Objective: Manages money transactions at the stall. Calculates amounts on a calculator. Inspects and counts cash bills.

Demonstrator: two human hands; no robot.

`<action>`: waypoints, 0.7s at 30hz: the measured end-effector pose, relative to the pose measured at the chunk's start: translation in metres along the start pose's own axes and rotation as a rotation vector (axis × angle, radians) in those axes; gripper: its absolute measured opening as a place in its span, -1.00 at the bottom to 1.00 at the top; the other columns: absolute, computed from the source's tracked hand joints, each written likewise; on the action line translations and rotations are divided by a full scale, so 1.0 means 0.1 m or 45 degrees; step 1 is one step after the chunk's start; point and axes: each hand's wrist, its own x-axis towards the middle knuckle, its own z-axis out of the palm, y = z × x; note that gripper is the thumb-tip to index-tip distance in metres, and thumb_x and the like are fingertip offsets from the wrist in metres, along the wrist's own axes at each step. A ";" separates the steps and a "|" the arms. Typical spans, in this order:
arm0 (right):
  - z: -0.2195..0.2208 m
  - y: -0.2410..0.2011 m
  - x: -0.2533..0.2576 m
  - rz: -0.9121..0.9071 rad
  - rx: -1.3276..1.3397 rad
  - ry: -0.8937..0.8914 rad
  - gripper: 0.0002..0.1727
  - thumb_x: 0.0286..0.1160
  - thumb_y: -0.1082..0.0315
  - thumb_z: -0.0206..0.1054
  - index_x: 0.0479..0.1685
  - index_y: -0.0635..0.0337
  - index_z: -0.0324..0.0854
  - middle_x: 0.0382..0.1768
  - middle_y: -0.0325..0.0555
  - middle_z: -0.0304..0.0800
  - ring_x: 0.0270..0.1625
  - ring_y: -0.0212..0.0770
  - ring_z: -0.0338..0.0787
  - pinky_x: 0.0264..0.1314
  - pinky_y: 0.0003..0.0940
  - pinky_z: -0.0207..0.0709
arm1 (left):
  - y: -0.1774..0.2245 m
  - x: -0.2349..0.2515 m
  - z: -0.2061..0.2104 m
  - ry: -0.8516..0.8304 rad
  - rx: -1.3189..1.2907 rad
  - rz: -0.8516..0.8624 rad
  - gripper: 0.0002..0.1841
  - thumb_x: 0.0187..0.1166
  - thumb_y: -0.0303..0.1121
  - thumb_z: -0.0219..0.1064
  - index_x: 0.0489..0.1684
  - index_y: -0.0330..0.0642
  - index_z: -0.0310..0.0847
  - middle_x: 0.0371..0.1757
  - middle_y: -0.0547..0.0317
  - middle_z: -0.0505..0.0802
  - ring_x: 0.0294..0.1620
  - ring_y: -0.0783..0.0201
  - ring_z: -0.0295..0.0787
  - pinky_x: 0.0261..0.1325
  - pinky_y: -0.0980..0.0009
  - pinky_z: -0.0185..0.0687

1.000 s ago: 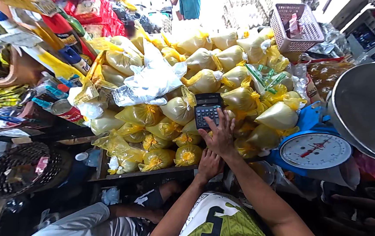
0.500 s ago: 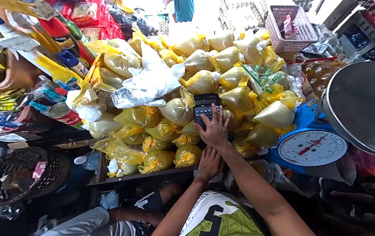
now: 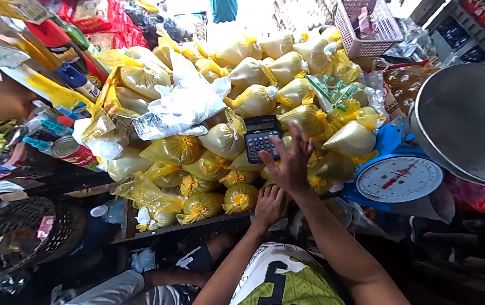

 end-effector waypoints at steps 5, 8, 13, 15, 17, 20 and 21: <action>0.02 0.09 -0.06 0.066 -0.024 0.081 -0.21 0.54 -0.50 0.01 0.54 -0.21 0.56 0.85 -0.05 0.11 0.91 0.13 -0.07 0.81 0.47 -0.23 | -0.01 0.00 0.00 -0.046 -0.040 -0.013 -0.61 0.69 -0.01 0.11 0.17 0.04 0.75 0.19 0.13 0.85 0.26 0.06 0.75 0.42 0.02 0.53; 0.44 0.25 -0.31 0.147 -0.114 -0.066 -0.16 0.48 -0.60 -0.06 0.51 -0.29 0.59 0.88 0.01 0.02 0.92 0.20 -0.14 0.79 0.57 -0.34 | -0.01 -0.01 -0.02 -0.062 -0.034 0.016 -0.60 0.63 0.03 0.13 0.09 0.03 0.77 0.15 0.11 0.86 0.26 0.03 0.75 0.42 -0.01 0.51; 0.46 0.25 -0.57 0.165 -0.073 -0.093 -0.11 0.42 -0.66 -0.11 0.51 -0.33 0.60 0.88 -0.02 0.04 0.93 0.17 -0.16 0.81 0.49 -0.30 | -0.06 -0.02 -0.05 -0.055 -0.144 0.009 -0.53 0.58 0.09 0.12 0.10 0.00 0.79 0.16 0.06 0.88 0.29 -0.02 0.74 0.46 -0.07 0.46; 0.35 0.26 -0.65 0.128 -0.014 -0.055 -0.17 0.47 -0.60 -0.06 0.45 -0.30 0.65 0.85 -0.05 0.11 0.92 0.14 -0.12 0.83 0.45 -0.26 | -0.06 -0.02 -0.06 -0.064 -0.196 0.004 -0.51 0.59 0.10 0.12 0.19 -0.01 0.76 0.22 0.06 0.86 0.33 -0.01 0.72 0.48 -0.07 0.44; 0.28 0.30 -0.75 0.113 0.048 -0.022 -0.23 0.51 -0.53 0.01 0.43 -0.26 0.68 0.81 -0.04 0.19 0.90 0.13 -0.05 0.84 0.38 -0.15 | -0.07 0.01 -0.06 -0.101 -0.228 0.003 -0.52 0.57 0.09 0.16 0.25 0.02 0.74 0.28 0.07 0.83 0.38 -0.01 0.69 0.49 -0.07 0.43; 0.18 0.36 -1.08 0.139 0.113 -0.064 -0.25 0.57 -0.47 -0.02 0.37 -0.18 0.72 0.75 0.00 0.32 0.85 0.14 0.10 0.81 0.29 0.05 | -0.08 0.02 -0.08 -0.136 -0.282 -0.019 -0.53 0.59 0.07 0.17 0.23 0.01 0.75 0.26 0.04 0.82 0.36 -0.04 0.68 0.46 -0.09 0.45; 0.17 0.37 -1.23 0.149 0.125 -0.083 -0.25 0.58 -0.47 -0.04 0.35 -0.17 0.74 0.71 0.02 0.39 0.82 0.16 0.19 0.78 0.29 0.12 | -0.07 0.04 -0.09 -0.172 -0.285 -0.032 -0.54 0.60 0.06 0.15 0.25 0.01 0.74 0.28 0.01 0.81 0.36 -0.07 0.67 0.45 -0.11 0.47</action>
